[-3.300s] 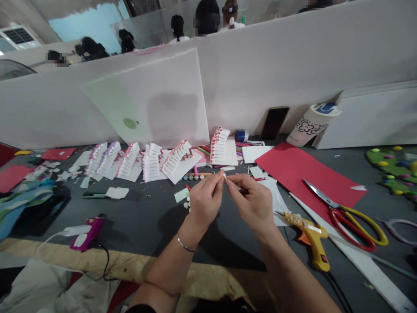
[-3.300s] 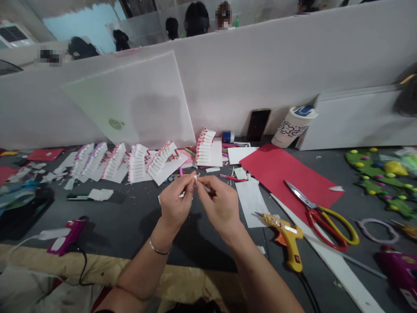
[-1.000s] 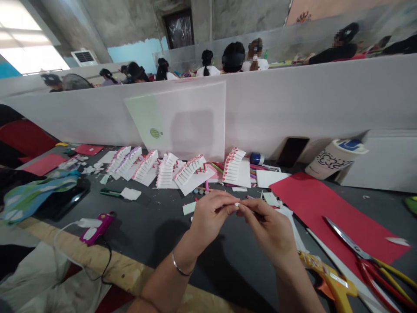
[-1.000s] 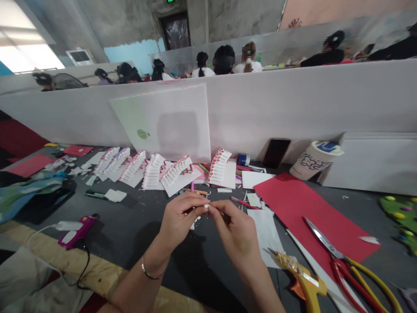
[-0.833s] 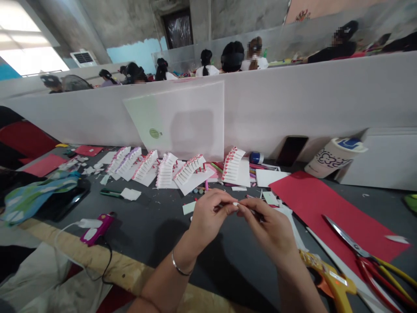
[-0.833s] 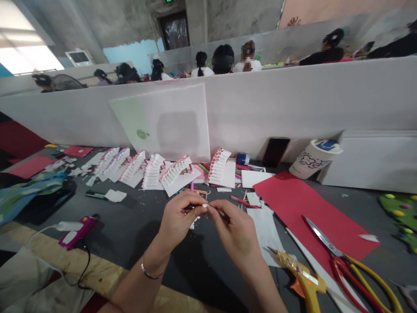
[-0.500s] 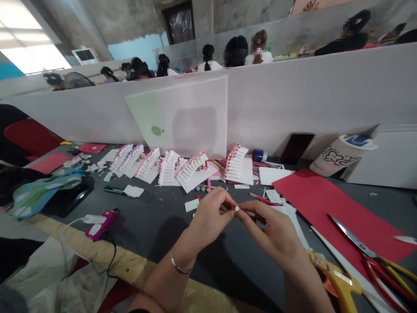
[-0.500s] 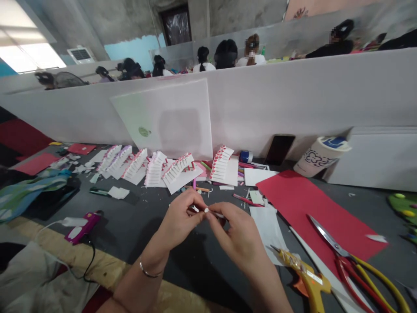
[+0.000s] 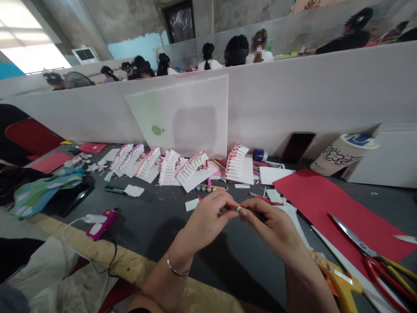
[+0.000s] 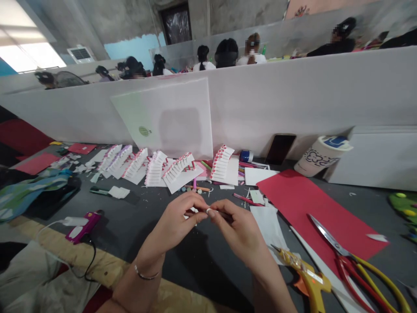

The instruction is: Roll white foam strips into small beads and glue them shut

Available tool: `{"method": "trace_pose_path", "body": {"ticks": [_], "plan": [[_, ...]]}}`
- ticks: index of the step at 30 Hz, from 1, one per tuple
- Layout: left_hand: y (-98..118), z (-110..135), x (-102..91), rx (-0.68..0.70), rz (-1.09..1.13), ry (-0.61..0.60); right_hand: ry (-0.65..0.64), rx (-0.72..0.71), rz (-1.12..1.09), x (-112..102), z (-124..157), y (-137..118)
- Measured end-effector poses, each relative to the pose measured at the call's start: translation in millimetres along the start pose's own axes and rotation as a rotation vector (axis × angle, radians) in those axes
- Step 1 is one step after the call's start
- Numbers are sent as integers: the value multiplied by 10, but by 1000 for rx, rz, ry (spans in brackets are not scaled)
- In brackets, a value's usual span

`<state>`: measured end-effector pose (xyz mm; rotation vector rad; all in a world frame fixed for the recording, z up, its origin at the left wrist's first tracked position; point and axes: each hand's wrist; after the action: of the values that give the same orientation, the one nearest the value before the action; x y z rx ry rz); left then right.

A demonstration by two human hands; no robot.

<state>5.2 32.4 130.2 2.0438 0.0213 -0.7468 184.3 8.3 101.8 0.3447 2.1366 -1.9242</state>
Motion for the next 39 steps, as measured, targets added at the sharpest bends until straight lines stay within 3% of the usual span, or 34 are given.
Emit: {"method": "trace_pose_path", "body": {"ticks": [8, 12, 20, 24, 29, 34, 39], "plan": [[-44, -18, 70, 182, -93, 92, 87, 17, 0, 43, -1, 32], [-37, -27, 89, 145, -94, 131, 130, 50, 34, 13, 2, 43], [-28, -20, 81, 5, 11, 164, 80, -92, 118, -27, 36, -4], [3, -18, 73, -27, 22, 135, 118, -164, 178, -26, 51, -15], [3, -13, 77, -52, -48, 64, 58, -180, 206, -42, 64, -19], [-32, -18, 87, -41, -178, -24, -26, -66, 162, -47, 22, 7], [-57, -21, 49, 2, -95, -69, -14, 42, 59, -59, -6, 29]]}}
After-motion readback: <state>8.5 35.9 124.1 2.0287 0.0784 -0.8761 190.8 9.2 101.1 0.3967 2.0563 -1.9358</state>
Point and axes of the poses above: each hand's wrist, its own z-axis away from the middle knuckle, its own x-axis out of the palm, y = z × x, and after that the axes turned 8 degrees about x, right-handed
